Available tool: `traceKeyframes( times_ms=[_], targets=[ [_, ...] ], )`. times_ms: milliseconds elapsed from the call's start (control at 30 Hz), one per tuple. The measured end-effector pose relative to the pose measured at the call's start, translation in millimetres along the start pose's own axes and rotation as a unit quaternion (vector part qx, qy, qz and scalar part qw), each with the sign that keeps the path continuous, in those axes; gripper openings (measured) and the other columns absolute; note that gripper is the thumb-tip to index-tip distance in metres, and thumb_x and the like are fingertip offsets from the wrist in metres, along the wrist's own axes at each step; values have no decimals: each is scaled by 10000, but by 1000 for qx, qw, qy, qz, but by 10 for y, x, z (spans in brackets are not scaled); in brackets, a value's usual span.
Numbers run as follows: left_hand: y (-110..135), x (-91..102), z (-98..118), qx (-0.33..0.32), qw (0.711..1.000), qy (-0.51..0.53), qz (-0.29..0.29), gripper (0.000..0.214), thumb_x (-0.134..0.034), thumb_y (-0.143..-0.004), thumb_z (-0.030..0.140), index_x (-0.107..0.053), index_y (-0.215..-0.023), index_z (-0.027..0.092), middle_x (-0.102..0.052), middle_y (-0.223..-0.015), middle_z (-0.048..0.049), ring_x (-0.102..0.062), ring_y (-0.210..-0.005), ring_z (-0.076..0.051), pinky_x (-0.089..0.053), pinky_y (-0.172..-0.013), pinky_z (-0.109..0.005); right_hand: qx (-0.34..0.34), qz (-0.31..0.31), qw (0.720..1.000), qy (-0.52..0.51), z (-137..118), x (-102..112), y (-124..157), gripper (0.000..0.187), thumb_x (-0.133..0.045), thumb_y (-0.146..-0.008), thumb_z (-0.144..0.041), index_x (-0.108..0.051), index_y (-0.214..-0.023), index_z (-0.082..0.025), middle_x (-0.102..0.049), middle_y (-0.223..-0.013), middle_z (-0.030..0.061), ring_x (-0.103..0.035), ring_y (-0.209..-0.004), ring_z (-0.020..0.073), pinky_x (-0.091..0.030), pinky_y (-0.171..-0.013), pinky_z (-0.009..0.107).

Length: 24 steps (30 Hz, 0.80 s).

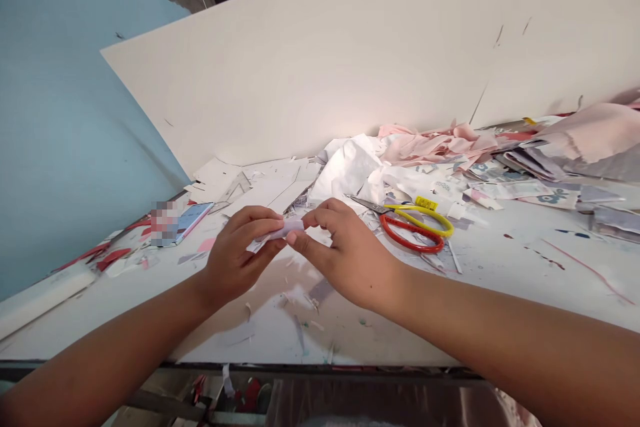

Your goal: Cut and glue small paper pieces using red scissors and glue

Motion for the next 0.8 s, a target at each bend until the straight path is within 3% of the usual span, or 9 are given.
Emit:
traceKeyframes(
  times_ms=[133, 200, 300, 367, 467, 533, 667, 800],
  targets=[
    [15, 5, -13, -32, 999, -24, -21, 247, -575, -755, 133, -552, -984, 225, -488, -1021, -63, -490, -973, -156, -450, -798, -304, -64, -4, 993, -96, 40, -39, -25, 235, -514, -771, -471, -529, -817, -241, -538, -908, -11, -486, -766, 127, -386, -684, 275],
    [27, -6, -24, -10, 999, -29, -16, 306, -619, -732, 197, -541, -1023, 252, -430, -1123, -73, -435, -1073, -191, -425, -853, -340, -67, -7, 989, -130, 70, -53, -32, 227, -519, -772, -460, -514, -803, -235, -541, -891, -15, -485, -759, 124, -389, -685, 273],
    [39, -40, -70, 122, 992, 36, 10, 670, -702, -639, 347, -382, -1226, 305, -306, -1282, -98, -335, -1193, -251, -383, -912, -397, -78, -1, 981, -175, 122, -68, -36, 237, -518, -773, -468, -504, -802, -233, -552, -828, -21, -486, -692, 116, -395, -633, 264],
    [33, -67, -105, 228, 961, 154, 8, 815, -697, -629, 401, -250, -1304, 302, -350, -1283, -111, -379, -1175, -249, -385, -904, -401, -95, 4, 974, -207, 150, -83, -35, 251, -527, -764, -481, -503, -806, -235, -554, -771, -31, -478, -632, 105, -387, -580, 249],
    [3, -93, -111, 329, 880, 337, -65, 542, -598, -728, 426, -416, -1195, 222, -548, -1101, -95, -538, -984, -206, -433, -804, -346, -107, 3, 962, -250, 166, -119, -32, 251, -557, -750, -463, -497, -768, -220, -517, -680, -46, -455, -580, 87, -373, -527, 219],
    [-16, -91, -86, 358, 842, 388, -117, 363, -570, -751, 422, -554, -1011, 169, -617, -945, -72, -578, -847, -180, -445, -721, -305, -111, 0, 960, -256, 165, -141, -29, 247, -576, -741, -439, -493, -738, -207, -488, -648, -51, -439, -564, 78, -363, -504, 203],
    [-31, -69, -55, 390, 834, 375, -110, 241, -626, -713, 361, -624, -836, 154, -634, -785, -20, -565, -729, -143, -431, -661, -267, -104, -5, 977, -184, 136, -109, -23, 244, -544, -760, -435, -495, -724, -199, -491, -629, -43, -439, -540, 80, -348, -476, 200],
    [-33, -66, -73, 416, 821, 387, -56, 205, -619, -717, 338, -636, -843, 177, -639, -771, -2, -557, -696, -125, -435, -650, -264, -19, -16, 1000, -1, 68, 2, -19, 230, -459, -814, -422, -531, -762, -209, -493, -572, -38, -422, -505, 91, -316, -467, 219]
  ],
)
Point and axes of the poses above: each hand's wrist, its own y-axis away from the middle knuckle, its own x-axis out of the back of the hand, z = x × y, the point moved 1 cm from there along -y, towards the middle knuckle
